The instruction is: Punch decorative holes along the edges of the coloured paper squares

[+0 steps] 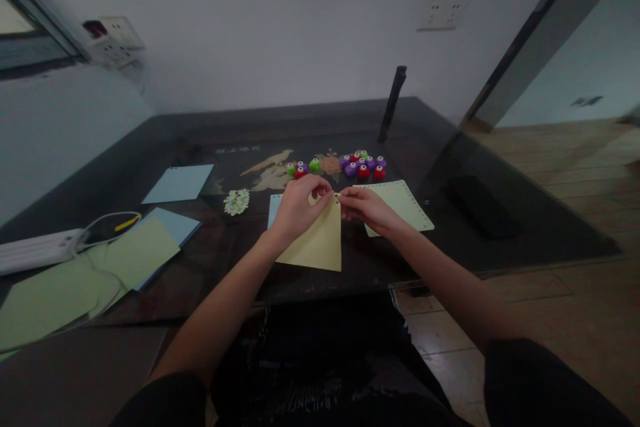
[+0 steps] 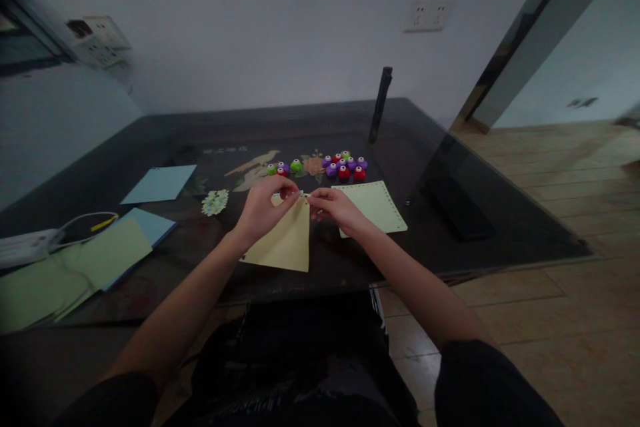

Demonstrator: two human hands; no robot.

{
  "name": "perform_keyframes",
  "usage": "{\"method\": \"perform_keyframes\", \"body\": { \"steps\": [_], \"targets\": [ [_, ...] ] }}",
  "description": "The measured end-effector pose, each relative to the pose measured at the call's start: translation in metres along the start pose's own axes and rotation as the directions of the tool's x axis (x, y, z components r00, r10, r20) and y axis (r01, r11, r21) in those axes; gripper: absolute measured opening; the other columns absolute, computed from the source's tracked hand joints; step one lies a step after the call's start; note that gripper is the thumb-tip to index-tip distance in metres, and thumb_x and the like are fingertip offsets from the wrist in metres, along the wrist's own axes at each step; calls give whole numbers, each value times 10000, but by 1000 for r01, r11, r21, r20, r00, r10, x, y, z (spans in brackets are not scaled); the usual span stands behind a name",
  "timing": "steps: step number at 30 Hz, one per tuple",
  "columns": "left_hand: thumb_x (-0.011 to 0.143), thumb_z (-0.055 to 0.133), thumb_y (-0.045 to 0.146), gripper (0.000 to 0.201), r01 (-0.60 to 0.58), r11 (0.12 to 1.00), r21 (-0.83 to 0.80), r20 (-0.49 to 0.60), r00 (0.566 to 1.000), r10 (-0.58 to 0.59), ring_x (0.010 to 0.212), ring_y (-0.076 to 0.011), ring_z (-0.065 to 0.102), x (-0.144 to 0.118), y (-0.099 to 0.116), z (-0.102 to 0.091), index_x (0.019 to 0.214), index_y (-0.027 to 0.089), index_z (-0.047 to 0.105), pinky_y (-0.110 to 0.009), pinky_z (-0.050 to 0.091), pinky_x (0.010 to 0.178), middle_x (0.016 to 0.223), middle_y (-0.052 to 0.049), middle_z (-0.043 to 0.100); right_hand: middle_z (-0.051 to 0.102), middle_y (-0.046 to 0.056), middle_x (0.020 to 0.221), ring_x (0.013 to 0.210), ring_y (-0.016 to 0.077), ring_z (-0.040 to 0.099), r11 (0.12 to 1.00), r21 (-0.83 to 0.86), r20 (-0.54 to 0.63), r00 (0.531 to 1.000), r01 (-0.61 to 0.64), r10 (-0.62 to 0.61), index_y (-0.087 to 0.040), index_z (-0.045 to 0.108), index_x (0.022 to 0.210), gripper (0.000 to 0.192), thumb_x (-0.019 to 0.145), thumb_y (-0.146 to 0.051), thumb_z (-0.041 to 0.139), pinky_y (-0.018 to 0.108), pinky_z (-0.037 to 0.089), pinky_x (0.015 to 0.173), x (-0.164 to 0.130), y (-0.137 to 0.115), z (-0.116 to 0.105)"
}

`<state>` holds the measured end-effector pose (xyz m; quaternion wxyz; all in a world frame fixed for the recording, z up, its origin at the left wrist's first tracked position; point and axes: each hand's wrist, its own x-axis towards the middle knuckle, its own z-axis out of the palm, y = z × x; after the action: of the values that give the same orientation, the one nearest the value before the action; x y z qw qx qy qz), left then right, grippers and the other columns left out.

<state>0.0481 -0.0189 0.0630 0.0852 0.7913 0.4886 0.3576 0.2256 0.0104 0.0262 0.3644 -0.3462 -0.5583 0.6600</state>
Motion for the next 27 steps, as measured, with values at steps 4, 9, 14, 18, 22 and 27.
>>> {"method": "perform_keyframes", "body": {
  "steps": [4,9,14,18,22,27],
  "targets": [
    [845,520,289,199,80,995,-67,147,987,-70,577,-109,511,-1,-2,5,711,166,601,-237,370,573,633,7,611,554,-35,579,520,90,503,998,30,-111,993,52,-48,-168,584,724,283,662,-412,712,236,400,524,3,6,5],
    [852,498,272,177,72,993,-91,205,977,-52,611,-117,535,-3,-7,13,760,170,610,-241,376,589,687,-3,636,554,-37,573,506,88,489,990,41,-223,967,135,-122,-174,582,728,316,634,-442,721,231,388,503,7,10,7],
    [850,506,273,143,73,994,-83,207,977,-55,612,-128,555,-4,-7,17,814,182,609,-246,394,595,680,-1,635,574,-25,605,514,89,487,986,21,-298,942,166,-152,-181,576,741,350,622,-477,720,227,385,497,8,13,7],
    [843,521,297,137,132,990,-48,147,981,-124,622,-139,565,-4,-10,19,843,187,603,-258,415,605,691,-9,631,557,-28,586,510,97,483,986,-47,-276,947,159,-166,-183,576,731,326,642,-468,706,239,390,506,8,14,9],
    [835,525,302,147,179,980,-92,186,970,-160,623,-138,569,-4,-12,21,836,177,602,-257,423,597,697,-14,633,551,-26,580,510,105,480,971,-155,-246,944,184,-218,-185,585,735,276,694,-446,666,251,393,511,6,12,10],
    [822,531,295,148,213,967,-143,198,963,-183,610,-126,549,-3,-12,20,768,168,585,-245,399,575,676,-4,614,560,-16,600,523,116,495,942,-266,-199,945,203,-260,-185,602,751,237,729,-419,629,258,408,523,4,9,10]
  ]
}}
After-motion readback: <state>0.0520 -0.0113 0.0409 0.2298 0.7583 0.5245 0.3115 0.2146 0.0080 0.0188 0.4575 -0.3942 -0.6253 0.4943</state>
